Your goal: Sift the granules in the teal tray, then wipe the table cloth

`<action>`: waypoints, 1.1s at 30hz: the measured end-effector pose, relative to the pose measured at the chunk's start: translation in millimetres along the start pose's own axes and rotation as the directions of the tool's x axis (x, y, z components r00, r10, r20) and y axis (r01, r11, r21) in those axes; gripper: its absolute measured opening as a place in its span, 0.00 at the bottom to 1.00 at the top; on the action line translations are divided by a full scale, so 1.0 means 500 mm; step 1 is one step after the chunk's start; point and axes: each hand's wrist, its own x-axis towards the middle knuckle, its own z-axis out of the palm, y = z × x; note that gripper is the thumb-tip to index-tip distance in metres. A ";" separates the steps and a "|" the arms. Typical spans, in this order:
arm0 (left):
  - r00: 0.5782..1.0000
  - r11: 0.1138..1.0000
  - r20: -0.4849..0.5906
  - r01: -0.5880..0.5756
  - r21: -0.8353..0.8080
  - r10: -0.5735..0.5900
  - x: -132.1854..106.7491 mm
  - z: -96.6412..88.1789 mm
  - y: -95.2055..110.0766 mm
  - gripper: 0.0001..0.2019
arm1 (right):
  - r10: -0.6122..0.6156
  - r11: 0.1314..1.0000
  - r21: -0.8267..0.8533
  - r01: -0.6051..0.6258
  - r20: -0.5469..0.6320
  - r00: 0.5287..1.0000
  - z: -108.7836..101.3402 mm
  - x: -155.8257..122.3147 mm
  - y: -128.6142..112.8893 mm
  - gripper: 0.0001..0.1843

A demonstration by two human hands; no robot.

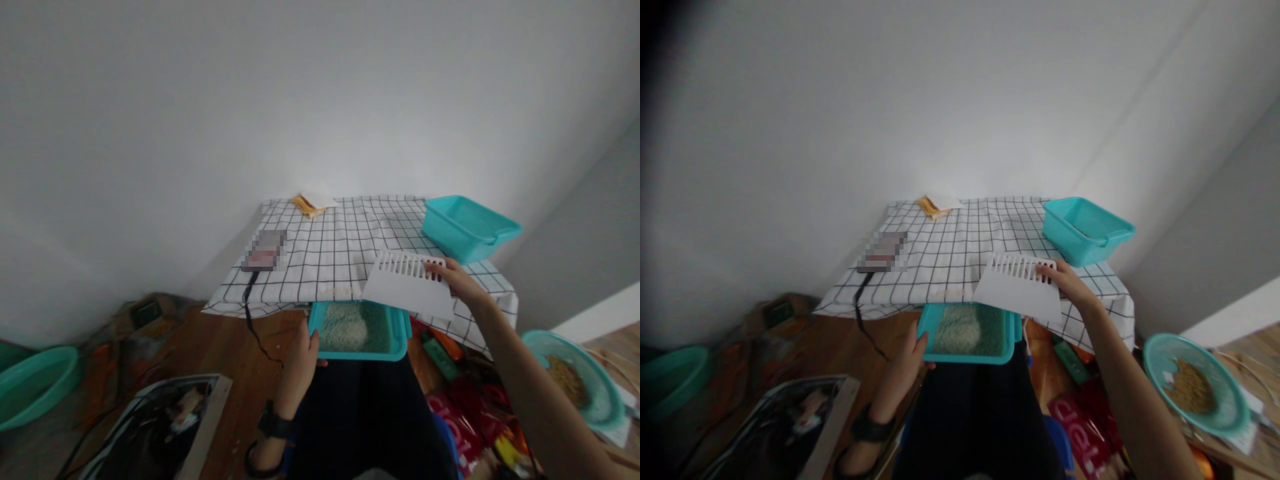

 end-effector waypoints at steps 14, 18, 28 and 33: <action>1.000 1.000 -0.018 -0.015 -0.024 0.015 -0.004 0.000 0.004 0.26 | -0.019 0.999 -0.025 0.020 0.042 0.999 0.000 0.001 -0.005 0.25; 1.000 1.000 -0.006 -0.013 -0.022 0.013 -0.008 -0.001 0.008 0.26 | -0.048 0.999 0.000 0.048 0.045 0.998 0.004 0.005 -0.004 0.25; 1.000 1.000 0.010 -0.015 -0.023 0.015 -0.013 -0.004 0.016 0.24 | -0.061 0.996 -0.058 0.067 0.111 0.992 0.004 0.005 -0.002 0.23; 1.000 0.999 0.003 -0.002 -0.034 0.002 -0.010 -0.001 0.013 0.25 | -0.015 0.998 0.053 0.016 -0.027 1.000 0.007 0.007 0.001 0.21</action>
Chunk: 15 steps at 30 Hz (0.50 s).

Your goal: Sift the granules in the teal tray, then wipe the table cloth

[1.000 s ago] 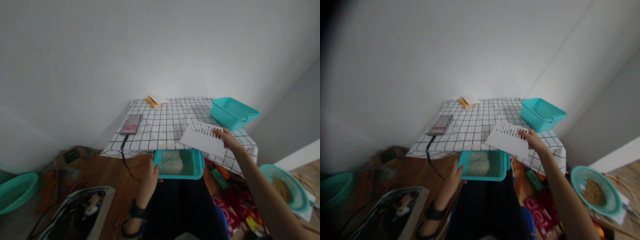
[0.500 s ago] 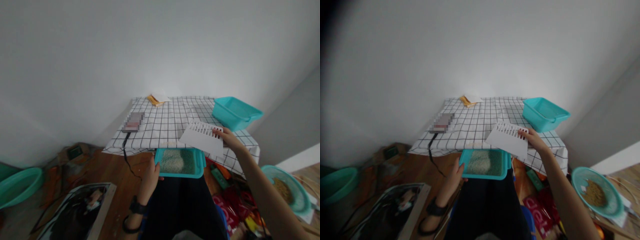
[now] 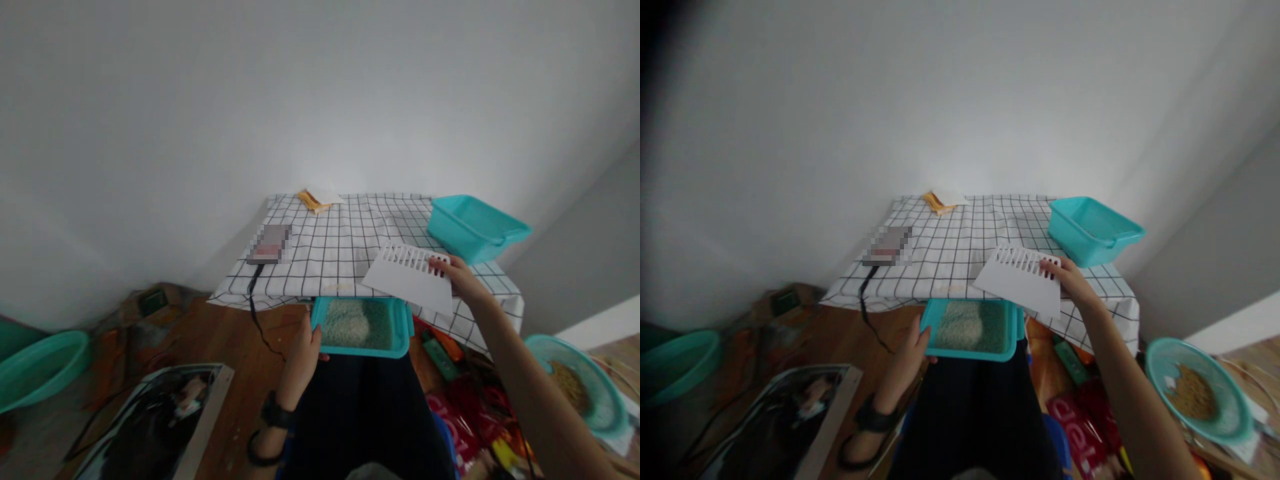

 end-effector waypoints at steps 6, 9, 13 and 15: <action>1.000 1.000 -0.017 0.009 -0.022 -0.009 0.004 0.004 -0.008 0.26 | -0.010 0.994 0.107 0.025 -0.142 0.990 0.034 0.039 -0.022 0.15; 0.999 0.999 -0.031 0.014 -0.037 -0.015 0.005 0.004 -0.012 0.27 | -0.013 0.991 0.128 0.031 -0.141 0.990 0.070 0.066 -0.032 0.15; 0.998 0.998 -0.049 0.023 -0.052 -0.026 0.008 0.005 -0.019 0.26 | 0.003 0.991 0.133 0.010 -0.097 0.995 0.106 0.077 -0.034 0.17; 0.998 0.998 -0.049 0.029 -0.058 -0.032 0.009 0.005 -0.022 0.26 | -0.013 0.996 0.090 0.018 -0.057 0.998 0.105 0.072 -0.033 0.18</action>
